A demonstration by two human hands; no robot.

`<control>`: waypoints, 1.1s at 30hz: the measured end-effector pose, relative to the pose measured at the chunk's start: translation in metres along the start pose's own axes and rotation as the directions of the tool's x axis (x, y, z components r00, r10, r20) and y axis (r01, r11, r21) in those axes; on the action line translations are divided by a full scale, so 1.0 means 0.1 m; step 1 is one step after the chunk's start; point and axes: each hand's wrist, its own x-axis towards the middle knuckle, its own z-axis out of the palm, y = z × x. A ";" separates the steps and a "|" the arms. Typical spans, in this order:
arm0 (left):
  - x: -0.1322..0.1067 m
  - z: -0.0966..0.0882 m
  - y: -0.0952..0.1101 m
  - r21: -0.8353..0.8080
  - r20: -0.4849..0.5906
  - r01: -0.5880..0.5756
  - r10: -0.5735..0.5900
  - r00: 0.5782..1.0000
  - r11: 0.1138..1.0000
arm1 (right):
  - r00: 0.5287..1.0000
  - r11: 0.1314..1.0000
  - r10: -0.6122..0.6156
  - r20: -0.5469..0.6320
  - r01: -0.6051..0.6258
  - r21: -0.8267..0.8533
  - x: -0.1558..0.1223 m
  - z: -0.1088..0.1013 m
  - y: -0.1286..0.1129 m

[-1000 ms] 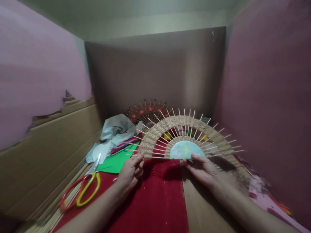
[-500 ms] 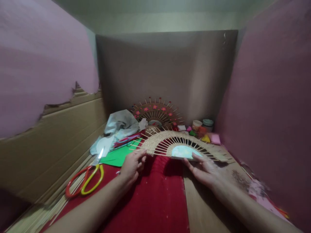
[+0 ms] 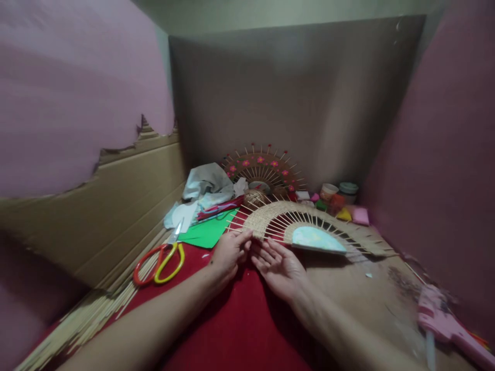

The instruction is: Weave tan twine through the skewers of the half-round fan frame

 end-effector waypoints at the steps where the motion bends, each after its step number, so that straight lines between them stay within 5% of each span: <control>1: -0.01 -0.01 -0.01 0.001 0.019 0.017 -0.017 1.000 1.000 | 0.999 1.000 -0.007 0.042 0.007 0.009 0.06 0.03 0.04; 9: -0.28 -0.15 0.06 0.332 0.236 0.139 -0.225 0.945 0.933 | 0.988 0.991 0.034 0.150 -0.014 -0.134 0.33 0.05 0.14; 13: -0.38 -0.22 0.13 0.660 0.225 -0.151 -0.002 0.974 0.736 | 0.991 0.988 0.055 0.122 -0.037 -0.148 0.33 0.02 0.15; 16: -0.39 -0.27 0.22 0.768 0.283 -0.336 0.182 0.942 0.545 | 0.991 0.987 0.054 0.125 -0.035 -0.156 0.32 0.00 0.16; 22: -0.26 -0.45 0.37 0.856 0.129 -0.282 0.350 0.928 0.433 | 0.989 0.990 0.047 0.138 -0.028 -0.140 0.24 0.01 0.17; 25: -0.18 -0.52 0.37 0.869 0.050 -0.217 0.357 0.933 0.445 | 0.991 0.992 0.040 0.125 -0.025 -0.123 0.20 0.02 0.17; 33: -0.22 -0.50 0.48 0.757 -0.090 -0.075 0.218 0.972 0.649 | 0.985 0.996 0.023 0.172 -0.008 -0.089 0.14 0.00 0.18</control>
